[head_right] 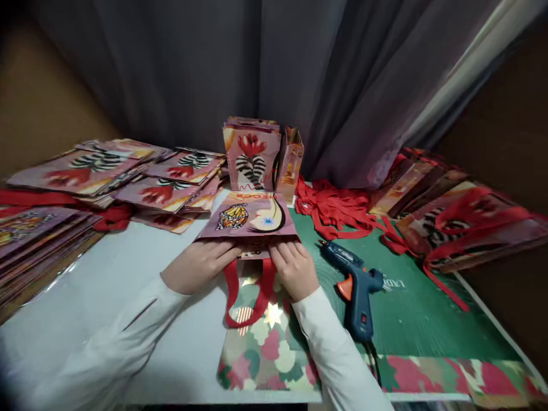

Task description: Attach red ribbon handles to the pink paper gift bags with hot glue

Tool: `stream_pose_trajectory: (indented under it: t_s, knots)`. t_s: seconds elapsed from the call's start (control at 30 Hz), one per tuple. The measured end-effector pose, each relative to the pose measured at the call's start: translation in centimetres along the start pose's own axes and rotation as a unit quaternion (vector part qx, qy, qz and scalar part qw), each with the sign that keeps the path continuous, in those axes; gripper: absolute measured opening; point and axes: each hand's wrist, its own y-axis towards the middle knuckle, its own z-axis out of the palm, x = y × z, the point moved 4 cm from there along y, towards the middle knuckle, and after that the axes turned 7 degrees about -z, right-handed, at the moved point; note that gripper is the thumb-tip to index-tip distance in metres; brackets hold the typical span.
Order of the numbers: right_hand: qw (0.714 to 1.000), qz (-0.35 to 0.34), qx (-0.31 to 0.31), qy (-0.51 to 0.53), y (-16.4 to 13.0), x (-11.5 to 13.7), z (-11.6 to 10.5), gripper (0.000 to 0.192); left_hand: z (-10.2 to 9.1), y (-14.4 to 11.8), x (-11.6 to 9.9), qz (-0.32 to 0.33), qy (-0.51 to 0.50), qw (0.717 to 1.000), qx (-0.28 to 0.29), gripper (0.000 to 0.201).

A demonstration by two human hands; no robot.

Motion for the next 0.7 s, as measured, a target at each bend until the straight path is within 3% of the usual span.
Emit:
stream_pose_trajectory:
  t_s: [0.3, 0.57, 0.7]
  knots:
    - [0.998, 0.015, -0.067, -0.004, 0.3, -0.3, -1.5, 0.029, -1.8, -0.6, 0.2, 0.001, -0.002, 0.991, -0.134, 0.015]
    - [0.999, -0.030, -0.028, -0.005, 0.1, -0.1, -1.4, 0.025, -1.8, -0.9, 1.0, 0.038, 0.018, 0.991, -0.124, 0.018]
    - [0.998, -0.046, -0.048, -0.005, 0.0, 0.0, -1.4, 0.027, -1.8, -0.6, 0.6, 0.040, 0.023, 0.993, -0.112, 0.021]
